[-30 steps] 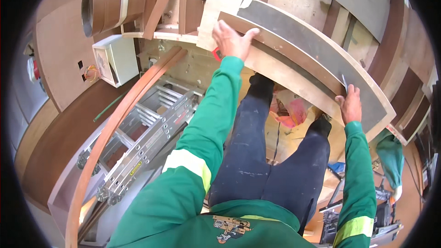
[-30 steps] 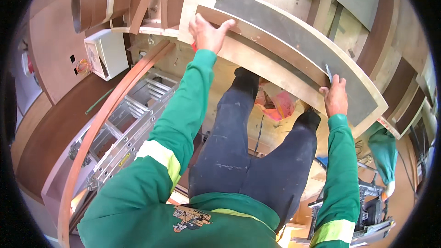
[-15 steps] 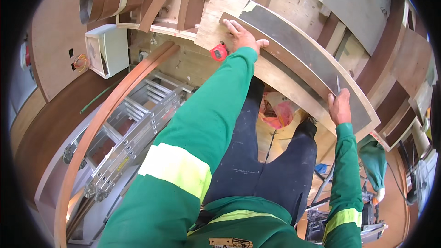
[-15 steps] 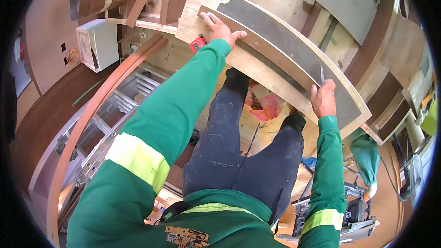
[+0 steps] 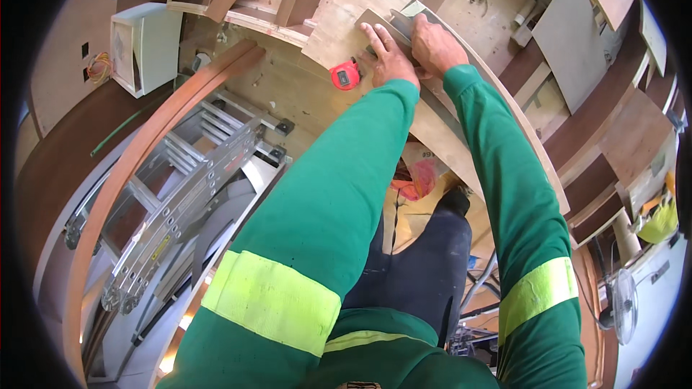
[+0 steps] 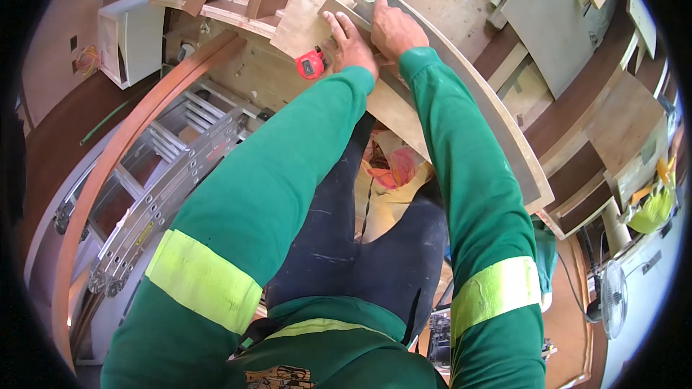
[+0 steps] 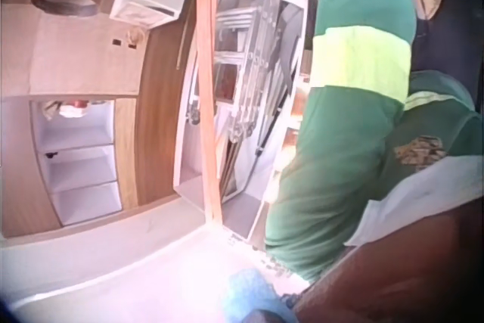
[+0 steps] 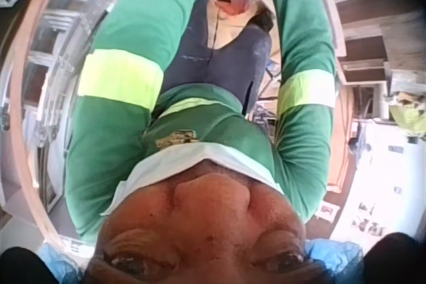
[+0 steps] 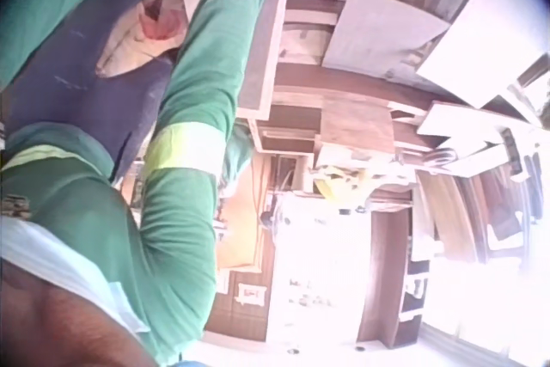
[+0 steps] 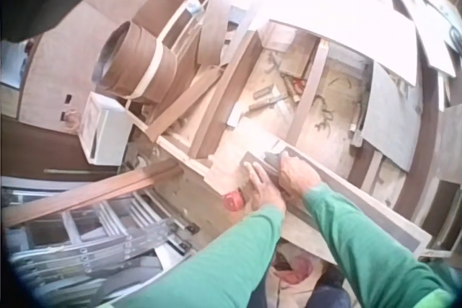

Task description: The person sits on the floor and uses a utility knife to score and cut a curved piece of wood. They repeatedly position the wood, score the surface with the knife, and lift the piece to inspect the cut.

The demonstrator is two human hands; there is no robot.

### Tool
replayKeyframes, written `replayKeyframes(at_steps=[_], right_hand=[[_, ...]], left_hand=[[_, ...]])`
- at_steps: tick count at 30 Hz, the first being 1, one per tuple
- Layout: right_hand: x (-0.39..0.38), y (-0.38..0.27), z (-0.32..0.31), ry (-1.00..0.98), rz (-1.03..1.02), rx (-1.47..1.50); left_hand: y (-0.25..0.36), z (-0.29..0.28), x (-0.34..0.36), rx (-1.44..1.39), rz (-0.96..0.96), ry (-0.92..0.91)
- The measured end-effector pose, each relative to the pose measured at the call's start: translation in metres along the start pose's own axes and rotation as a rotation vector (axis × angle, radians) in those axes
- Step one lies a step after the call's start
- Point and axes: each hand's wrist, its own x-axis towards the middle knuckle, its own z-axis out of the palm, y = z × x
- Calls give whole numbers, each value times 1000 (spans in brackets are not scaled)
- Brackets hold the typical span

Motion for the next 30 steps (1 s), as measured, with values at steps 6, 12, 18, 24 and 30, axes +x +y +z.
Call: replayKeyframes(at_steps=[6,12,18,24,30], right_hand=[[-5,9,1,-92,-91,-98],[-5,12,8,-40,-135,-134],[-5,15,16,40,-216,-130],[14,45,44,225,-439,-428],[24,29,31,32,-257,-229]], left_hand=[[-4,9,2,-21,29,70],[-6,7,0,-52,44,59],[-13,2,-5,-93,116,79],[-19,25,16,-37,183,254],[-37,39,28,69,303,430]])
